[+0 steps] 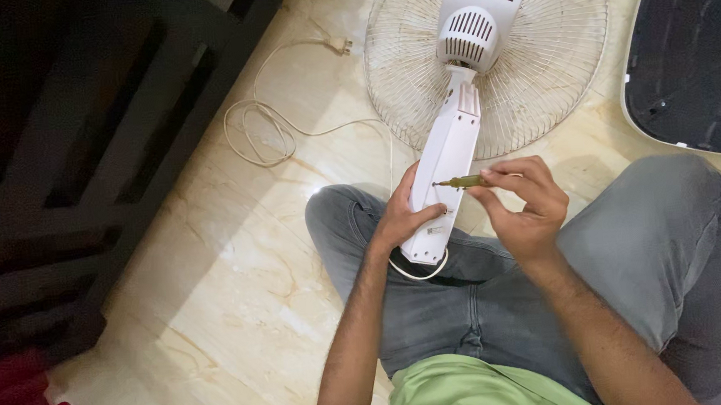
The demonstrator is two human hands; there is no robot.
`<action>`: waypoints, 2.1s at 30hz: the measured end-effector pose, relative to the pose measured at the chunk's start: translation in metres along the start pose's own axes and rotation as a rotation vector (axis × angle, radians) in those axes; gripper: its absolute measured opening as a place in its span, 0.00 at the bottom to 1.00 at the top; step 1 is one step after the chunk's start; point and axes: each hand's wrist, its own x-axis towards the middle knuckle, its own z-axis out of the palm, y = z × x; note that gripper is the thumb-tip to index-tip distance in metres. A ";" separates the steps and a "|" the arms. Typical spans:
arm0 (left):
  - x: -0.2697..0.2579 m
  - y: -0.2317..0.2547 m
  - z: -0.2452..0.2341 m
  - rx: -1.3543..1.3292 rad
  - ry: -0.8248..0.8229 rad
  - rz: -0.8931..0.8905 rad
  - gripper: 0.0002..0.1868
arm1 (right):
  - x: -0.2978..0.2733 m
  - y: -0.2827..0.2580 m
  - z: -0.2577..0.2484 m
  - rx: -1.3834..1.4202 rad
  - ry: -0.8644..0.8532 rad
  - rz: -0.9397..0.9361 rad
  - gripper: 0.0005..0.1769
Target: The person sits on the floor and uses a screwdriver to remove screws from the back cover of an electric fan's control panel. They remove the cover, place it aside, and then proceed to unscrew and remove the internal switch assembly from the housing.
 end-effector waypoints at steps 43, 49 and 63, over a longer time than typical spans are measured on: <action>0.000 -0.014 -0.001 -0.158 -0.069 0.027 0.44 | 0.017 0.033 -0.034 0.253 -0.071 0.324 0.05; 0.000 -0.006 0.000 -0.142 -0.069 0.052 0.44 | 0.060 0.055 -0.023 0.171 -0.112 0.208 0.07; -0.001 -0.007 -0.001 -0.165 -0.078 0.016 0.45 | 0.068 0.043 -0.002 0.103 -0.139 0.154 0.07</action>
